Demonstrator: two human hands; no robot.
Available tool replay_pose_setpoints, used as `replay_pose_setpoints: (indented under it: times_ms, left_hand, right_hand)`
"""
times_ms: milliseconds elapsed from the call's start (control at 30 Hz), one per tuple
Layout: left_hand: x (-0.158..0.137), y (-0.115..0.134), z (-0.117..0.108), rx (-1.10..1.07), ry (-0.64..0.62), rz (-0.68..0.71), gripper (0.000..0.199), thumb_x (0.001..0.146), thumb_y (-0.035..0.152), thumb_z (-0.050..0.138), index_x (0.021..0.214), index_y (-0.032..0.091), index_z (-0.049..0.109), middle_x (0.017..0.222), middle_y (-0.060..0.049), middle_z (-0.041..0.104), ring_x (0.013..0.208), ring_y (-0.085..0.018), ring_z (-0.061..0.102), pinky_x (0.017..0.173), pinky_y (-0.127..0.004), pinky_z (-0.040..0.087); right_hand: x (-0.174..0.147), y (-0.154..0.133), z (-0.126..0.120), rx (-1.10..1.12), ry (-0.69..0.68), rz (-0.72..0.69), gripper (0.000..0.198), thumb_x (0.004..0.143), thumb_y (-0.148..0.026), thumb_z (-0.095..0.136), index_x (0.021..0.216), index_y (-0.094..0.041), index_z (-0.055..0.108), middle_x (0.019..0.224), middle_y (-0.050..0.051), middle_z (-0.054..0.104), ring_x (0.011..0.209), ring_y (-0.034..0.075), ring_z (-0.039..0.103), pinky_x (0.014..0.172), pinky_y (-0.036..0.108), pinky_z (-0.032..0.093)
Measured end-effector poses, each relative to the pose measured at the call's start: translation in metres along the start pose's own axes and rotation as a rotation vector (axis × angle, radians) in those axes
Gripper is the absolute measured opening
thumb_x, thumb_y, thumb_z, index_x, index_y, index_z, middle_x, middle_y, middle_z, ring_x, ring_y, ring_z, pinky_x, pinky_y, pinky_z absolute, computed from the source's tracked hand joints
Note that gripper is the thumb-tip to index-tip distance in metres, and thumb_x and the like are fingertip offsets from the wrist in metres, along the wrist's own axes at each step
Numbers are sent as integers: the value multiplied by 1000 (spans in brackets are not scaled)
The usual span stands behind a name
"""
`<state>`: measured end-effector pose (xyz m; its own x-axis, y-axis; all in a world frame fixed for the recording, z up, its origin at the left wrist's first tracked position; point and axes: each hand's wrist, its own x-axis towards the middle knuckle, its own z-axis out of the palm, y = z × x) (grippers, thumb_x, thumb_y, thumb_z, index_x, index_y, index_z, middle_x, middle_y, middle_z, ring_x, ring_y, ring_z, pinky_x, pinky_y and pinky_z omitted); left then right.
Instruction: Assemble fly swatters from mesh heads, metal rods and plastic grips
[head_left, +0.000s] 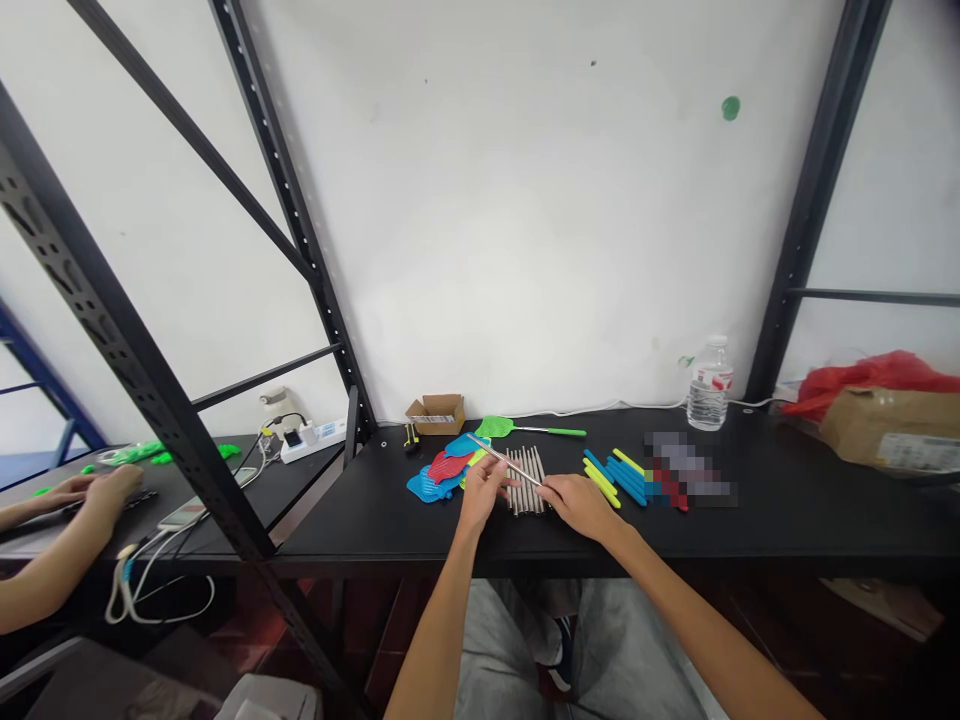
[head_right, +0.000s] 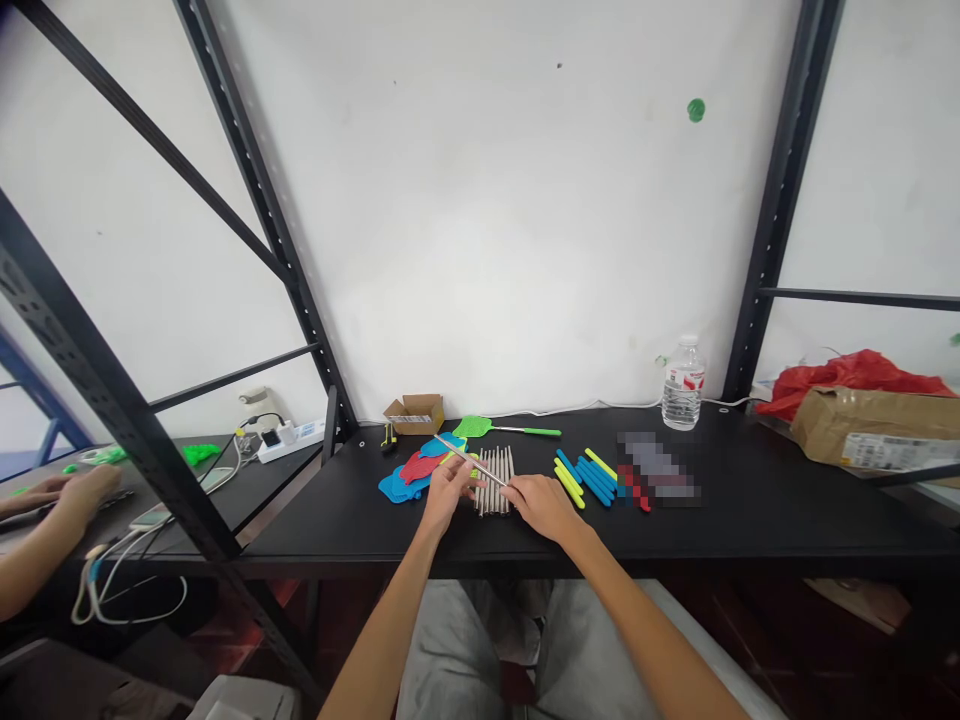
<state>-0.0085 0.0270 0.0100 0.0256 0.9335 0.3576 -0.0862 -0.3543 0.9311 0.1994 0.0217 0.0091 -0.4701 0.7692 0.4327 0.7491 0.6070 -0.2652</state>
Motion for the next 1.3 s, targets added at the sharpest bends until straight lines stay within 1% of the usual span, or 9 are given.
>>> replay_pose_setpoints:
  times_ms: [133, 233, 333, 533, 600, 767, 900, 1133, 1300]
  left_hand:
    - [1, -3, -2, -117, 121, -2, 45, 81, 58, 59, 99, 18, 53, 92, -8, 70, 57, -13, 66, 49, -22, 49]
    - [1, -4, -2, -82, 147, 29, 41, 82, 57, 59, 93, 18, 53, 75, 0, 66, 45, -8, 54, 45, -20, 44]
    - [1, -3, -2, -34, 160, 41, 39, 83, 55, 60, 94, 18, 55, 63, 4, 57, 43, -6, 46, 43, -18, 39]
    - [1, -3, -4, 0, 160, 34, 41, 81, 54, 62, 100, 17, 60, 61, 4, 54, 45, -7, 43, 41, -18, 36]
    - [2, -4, -4, -3, 156, 26, 42, 81, 54, 63, 101, 16, 60, 61, 4, 55, 43, -7, 42, 40, -19, 37]
    - [4, -6, -5, 4, 130, 22, 41, 82, 53, 62, 101, 16, 60, 63, 2, 58, 40, -7, 42, 39, -20, 38]
    - [5, -8, -5, 1, 128, 23, 40, 83, 51, 62, 101, 15, 60, 62, 2, 58, 40, -7, 43, 39, -20, 38]
    - [3, -5, -4, -4, 139, 29, 41, 82, 52, 62, 101, 15, 60, 62, 2, 58, 41, -7, 43, 40, -20, 38]
    - [3, -4, -3, -21, 142, 20, 43, 80, 53, 63, 101, 16, 60, 63, 1, 60, 42, -8, 45, 41, -20, 40]
  right_hand:
    - [-1, -1, -1, 1, 11, 10, 48, 100, -50, 29, 81, -22, 63, 81, 4, 69, 81, 19, 65, 66, 26, 32]
    - [-1, 0, -1, -9, 29, 26, 50, 101, -49, 27, 79, -21, 63, 79, 4, 69, 81, 19, 65, 66, 26, 33]
    - [0, 1, 0, -14, 66, 57, 47, 100, -47, 30, 82, -22, 64, 81, 4, 70, 81, 19, 65, 64, 26, 33]
    - [-12, 18, -12, -76, 322, 370, 32, 97, -37, 38, 94, -23, 66, 85, 4, 72, 76, 19, 66, 60, 28, 32]
    - [-23, 26, -21, -98, 353, 447, 30, 95, -38, 41, 96, -24, 67, 87, 3, 73, 76, 19, 66, 59, 28, 33]
    - [-53, 40, -38, -141, 213, 547, 26, 89, -48, 49, 89, -28, 68, 87, 0, 72, 77, 22, 66, 57, 28, 36]
    - [-65, 39, -37, -205, 120, 576, 27, 84, -50, 55, 92, -28, 68, 94, 4, 72, 76, 23, 66, 57, 30, 39]
    - [-65, 38, -28, -249, 105, 574, 25, 88, -43, 51, 94, -27, 70, 94, 7, 72, 74, 25, 67, 56, 32, 40]
    - [-63, 49, -32, -144, 136, 492, 31, 91, -40, 45, 102, -24, 69, 98, 9, 71, 82, 27, 67, 62, 34, 44]
